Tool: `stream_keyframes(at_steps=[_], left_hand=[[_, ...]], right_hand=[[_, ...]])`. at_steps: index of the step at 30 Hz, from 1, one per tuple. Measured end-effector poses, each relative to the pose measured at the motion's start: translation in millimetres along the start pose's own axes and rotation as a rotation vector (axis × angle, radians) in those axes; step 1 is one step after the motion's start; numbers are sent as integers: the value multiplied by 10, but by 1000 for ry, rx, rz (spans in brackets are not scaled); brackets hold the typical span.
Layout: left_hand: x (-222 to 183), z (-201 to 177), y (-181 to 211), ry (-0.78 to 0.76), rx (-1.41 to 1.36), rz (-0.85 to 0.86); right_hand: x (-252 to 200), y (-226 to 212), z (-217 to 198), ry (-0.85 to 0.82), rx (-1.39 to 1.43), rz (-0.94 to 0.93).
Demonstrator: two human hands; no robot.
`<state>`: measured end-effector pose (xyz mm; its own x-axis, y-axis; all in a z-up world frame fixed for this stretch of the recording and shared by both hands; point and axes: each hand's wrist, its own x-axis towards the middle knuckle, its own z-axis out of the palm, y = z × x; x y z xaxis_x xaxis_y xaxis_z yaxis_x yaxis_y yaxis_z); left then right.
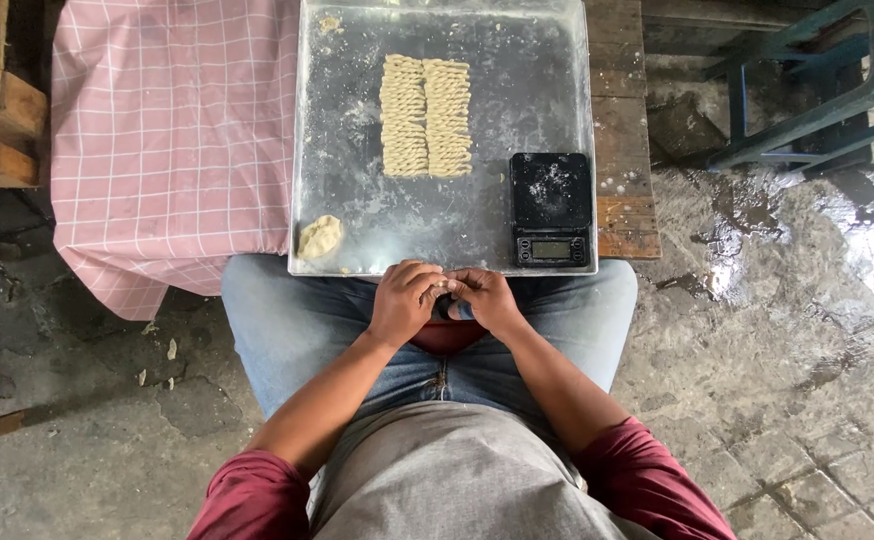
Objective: Rolling small pieces of dough into thin strips and arranging them on a metal tray
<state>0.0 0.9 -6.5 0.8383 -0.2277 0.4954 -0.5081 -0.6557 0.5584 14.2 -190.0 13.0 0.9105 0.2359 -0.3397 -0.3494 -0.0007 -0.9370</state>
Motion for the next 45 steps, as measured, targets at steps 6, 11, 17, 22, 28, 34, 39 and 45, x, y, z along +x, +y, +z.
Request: stream_keyframes(at_steps=[6, 11, 17, 22, 28, 34, 39, 45], left_hand=[[83, -72, 83, 68, -32, -25], [108, -120, 101, 48, -17, -35], [149, -218, 152, 24, -29, -59], [86, -119, 72, 9, -25, -74], [132, -178, 102, -10, -14, -95], [153, -101, -167, -66, -21, -179], [370, -217, -335, -151, 128, -241], [370, -92, -673, -168, 264, -304]], right_hand=[[-17, -18, 1, 21, -43, 6], [38, 59, -67, 19, 2, 19], [43, 109, -79, -4, -51, -26], [-28, -65, -13, 32, -15, 4], [-81, -328, 35, 35, -133, -41], [308, -388, 77, 35, -534, -242], [668, -335, 216, 66, -688, -306], [906, -137, 206, 146, -992, -688]])
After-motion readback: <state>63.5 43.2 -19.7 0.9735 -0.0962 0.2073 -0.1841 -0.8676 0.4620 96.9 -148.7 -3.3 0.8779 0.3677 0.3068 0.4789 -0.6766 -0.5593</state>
